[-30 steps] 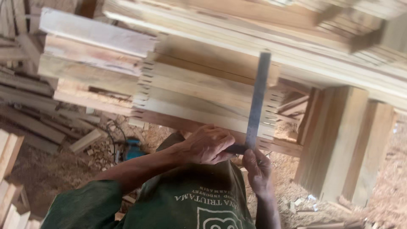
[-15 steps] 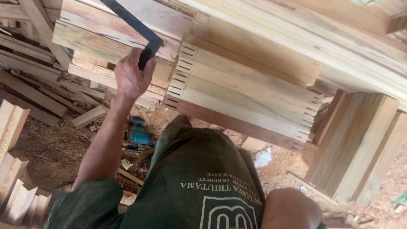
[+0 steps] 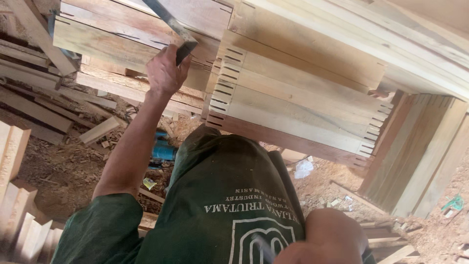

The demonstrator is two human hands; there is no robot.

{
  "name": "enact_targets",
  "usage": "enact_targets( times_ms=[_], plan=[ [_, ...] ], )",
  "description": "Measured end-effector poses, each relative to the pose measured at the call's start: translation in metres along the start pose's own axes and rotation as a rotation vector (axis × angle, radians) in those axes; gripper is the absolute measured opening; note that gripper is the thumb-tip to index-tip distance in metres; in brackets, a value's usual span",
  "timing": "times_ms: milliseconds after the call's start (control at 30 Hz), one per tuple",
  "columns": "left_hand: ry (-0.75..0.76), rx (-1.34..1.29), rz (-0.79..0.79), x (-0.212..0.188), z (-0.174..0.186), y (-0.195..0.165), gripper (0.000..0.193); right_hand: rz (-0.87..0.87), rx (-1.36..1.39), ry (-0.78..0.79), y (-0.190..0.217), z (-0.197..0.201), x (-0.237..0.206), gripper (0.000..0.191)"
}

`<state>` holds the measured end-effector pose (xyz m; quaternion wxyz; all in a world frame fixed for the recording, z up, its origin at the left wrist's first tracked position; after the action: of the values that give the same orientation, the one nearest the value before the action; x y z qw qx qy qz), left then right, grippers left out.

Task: The person uses a square ruler and a pencil to mark lines on a stack of wooden planks. They repeatedly pick up planks, align the ruler, draw a line, and place the plank back on the stack.

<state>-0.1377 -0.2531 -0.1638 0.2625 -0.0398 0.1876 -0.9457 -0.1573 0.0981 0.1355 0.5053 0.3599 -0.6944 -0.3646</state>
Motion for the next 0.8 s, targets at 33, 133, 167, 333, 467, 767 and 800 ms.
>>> enact_targets(
  times_ms=[33, 133, 167, 333, 467, 767, 800],
  plan=[
    [-0.013, 0.020, -0.013, 0.003, -0.002, 0.003, 0.029, -0.017, -0.037, -0.020, -0.002, 0.003, 0.000, 0.029],
    [-0.033, -0.053, -0.033, 0.010, -0.007, 0.014, 0.023, -0.115, -0.202, -0.177, -0.008, 0.017, -0.002, 0.034],
    [-0.032, -0.044, -0.038, 0.013, -0.009, 0.018, 0.023, -0.152, -0.272, -0.217, -0.010, 0.021, -0.003, 0.036],
    [-0.154, 0.015, -0.122, 0.015, -0.001, 0.028, 0.025, -0.308, -0.458, -0.245, -0.038, 0.029, -0.017, 0.029],
    [-0.062, -0.099, -0.058, 0.023, 0.005, 0.027, 0.025, -0.600, -0.270, -0.196, -0.072, 0.046, -0.055, 0.036],
    [0.245, -0.999, -0.096, -0.002, 0.041, -0.073, 0.054, -0.959, -1.030, -0.965, -0.036, 0.269, -0.185, 0.037],
    [0.301, -0.967, -0.081, -0.004, 0.045, -0.089, 0.061, -1.043, -0.934, -0.994, -0.039, 0.283, -0.192, 0.042]
  ],
)
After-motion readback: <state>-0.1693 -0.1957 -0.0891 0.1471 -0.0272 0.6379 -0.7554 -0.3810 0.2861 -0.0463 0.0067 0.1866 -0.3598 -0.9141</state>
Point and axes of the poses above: each hand's wrist, its own x-axis towards the middle knuckle, its own z-axis out of the back of the hand, y = z × x, the point moved 4 cm from there along x, towards the middle knuckle, and after that the axes turned 6 degrees about y, right-handed, at the moved point
